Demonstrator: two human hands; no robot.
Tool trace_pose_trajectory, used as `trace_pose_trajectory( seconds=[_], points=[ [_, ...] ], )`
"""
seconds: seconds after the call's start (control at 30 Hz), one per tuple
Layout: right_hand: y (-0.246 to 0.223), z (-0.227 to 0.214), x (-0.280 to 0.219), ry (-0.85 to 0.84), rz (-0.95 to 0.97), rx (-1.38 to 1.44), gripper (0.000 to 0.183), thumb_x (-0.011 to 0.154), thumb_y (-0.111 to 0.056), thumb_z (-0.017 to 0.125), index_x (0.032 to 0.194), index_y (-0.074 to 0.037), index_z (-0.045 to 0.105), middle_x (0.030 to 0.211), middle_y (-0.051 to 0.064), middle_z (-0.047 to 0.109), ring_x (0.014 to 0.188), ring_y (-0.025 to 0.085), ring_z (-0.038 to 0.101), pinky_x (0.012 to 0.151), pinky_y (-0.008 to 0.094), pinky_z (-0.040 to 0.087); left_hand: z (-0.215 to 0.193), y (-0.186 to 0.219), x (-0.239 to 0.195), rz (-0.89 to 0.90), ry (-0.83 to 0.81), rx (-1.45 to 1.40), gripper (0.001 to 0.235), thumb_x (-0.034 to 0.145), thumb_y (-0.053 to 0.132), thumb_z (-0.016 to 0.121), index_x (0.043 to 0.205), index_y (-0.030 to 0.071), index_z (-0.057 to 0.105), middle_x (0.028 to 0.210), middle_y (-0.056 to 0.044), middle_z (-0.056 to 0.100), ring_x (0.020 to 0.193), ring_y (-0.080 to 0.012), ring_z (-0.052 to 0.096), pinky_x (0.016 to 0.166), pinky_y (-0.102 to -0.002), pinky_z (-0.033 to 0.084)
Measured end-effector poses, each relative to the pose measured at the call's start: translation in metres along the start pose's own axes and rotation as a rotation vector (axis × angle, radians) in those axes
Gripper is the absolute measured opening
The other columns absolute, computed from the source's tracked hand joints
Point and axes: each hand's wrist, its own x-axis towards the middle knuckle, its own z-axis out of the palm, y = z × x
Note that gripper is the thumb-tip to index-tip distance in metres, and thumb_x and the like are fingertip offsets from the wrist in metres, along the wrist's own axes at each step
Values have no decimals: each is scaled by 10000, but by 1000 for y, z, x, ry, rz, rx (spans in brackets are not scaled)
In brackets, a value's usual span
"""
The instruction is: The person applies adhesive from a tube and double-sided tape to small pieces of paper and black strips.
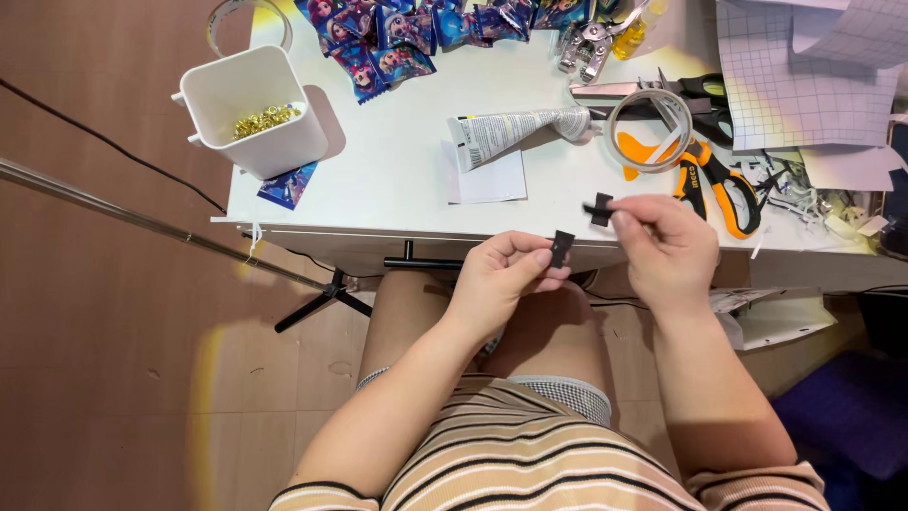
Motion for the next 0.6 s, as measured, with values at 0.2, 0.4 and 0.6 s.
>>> trace_pose_trajectory(
  seconds=[0.2, 0.4, 0.6],
  points=[
    [26, 22, 0, -155, -406, -788, 118, 912, -257, 808, 924, -140, 802, 924, 27, 726, 961, 247, 645, 804, 350, 522, -11, 2, -9, -62, 120, -14, 176, 1000, 78, 650, 1132, -37, 645, 950, -193, 764, 843, -267, 779, 740, -326, 682],
    [54, -8, 23, -60, -446, -962, 65, 934, -240, 833, 974, -189, 826, 957, 26, 725, 980, 274, 647, 823, 383, 527, -19, 5, -17, -94, 137, 47, 190, 1026, 179, 630, 1150, 36, 605, 982, -228, 766, 805, -251, 782, 655, -288, 671],
    [35, -20, 52, -196, -96, -1109, 274, 986, -368, 786, 1091, -122, 843, 1014, 117, 652, 1042, 315, 592, 849, 423, 505, -19, -2, -20, -42, 90, 157, 187, 1025, 181, 635, 1146, 39, 616, 930, -182, 761, 787, -196, 773, 630, -242, 654]
  ],
)
